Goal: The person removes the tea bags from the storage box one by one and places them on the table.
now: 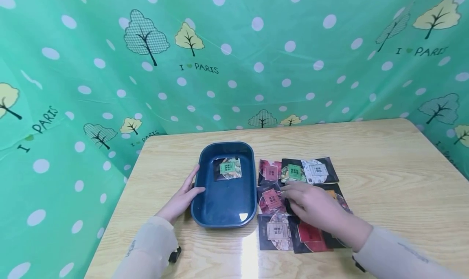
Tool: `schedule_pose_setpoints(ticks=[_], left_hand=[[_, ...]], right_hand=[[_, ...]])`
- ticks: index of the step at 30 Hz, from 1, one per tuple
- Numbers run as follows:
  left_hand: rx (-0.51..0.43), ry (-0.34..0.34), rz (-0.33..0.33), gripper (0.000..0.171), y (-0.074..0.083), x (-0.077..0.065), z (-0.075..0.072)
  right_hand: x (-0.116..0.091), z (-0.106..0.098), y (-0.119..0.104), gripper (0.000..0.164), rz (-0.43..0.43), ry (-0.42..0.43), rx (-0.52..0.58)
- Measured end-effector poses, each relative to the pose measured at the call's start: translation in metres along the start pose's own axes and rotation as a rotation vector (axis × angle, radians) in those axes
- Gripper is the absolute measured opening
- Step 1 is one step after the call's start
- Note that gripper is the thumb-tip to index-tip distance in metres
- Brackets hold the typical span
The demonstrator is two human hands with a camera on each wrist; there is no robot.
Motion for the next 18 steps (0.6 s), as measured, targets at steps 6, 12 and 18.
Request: schedule_pose_setpoints(ticks=[6, 12, 18], left_hand=[[-0.006, -0.002, -0.005, 0.071, -0.001, 0.0, 0.0], [0.008, 0.002, -0.008, 0.071, -0.001, 0.0, 0.0], [0.008, -0.002, -0.006, 0.072, 0.0, 0.001, 0.0]], right_hand=[[0.024, 0.015, -0.021, 0.023, -0.053, 0.057, 0.061], [0.046, 0.025, -0.039, 0.027, -0.056, 0.032, 0.111], [0.061, 0.04, -0.045, 0.028, -0.072, -0.023, 0.09]])
Point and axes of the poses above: each hand's wrist, its own x-axis towards the middle knuckle, its own z-axis out of the palm, y = z × x, the point moved 2 cm from there along x, towards the middle knuckle, and after that the axes turned 10 degrees about y, right-handed, at the moved point
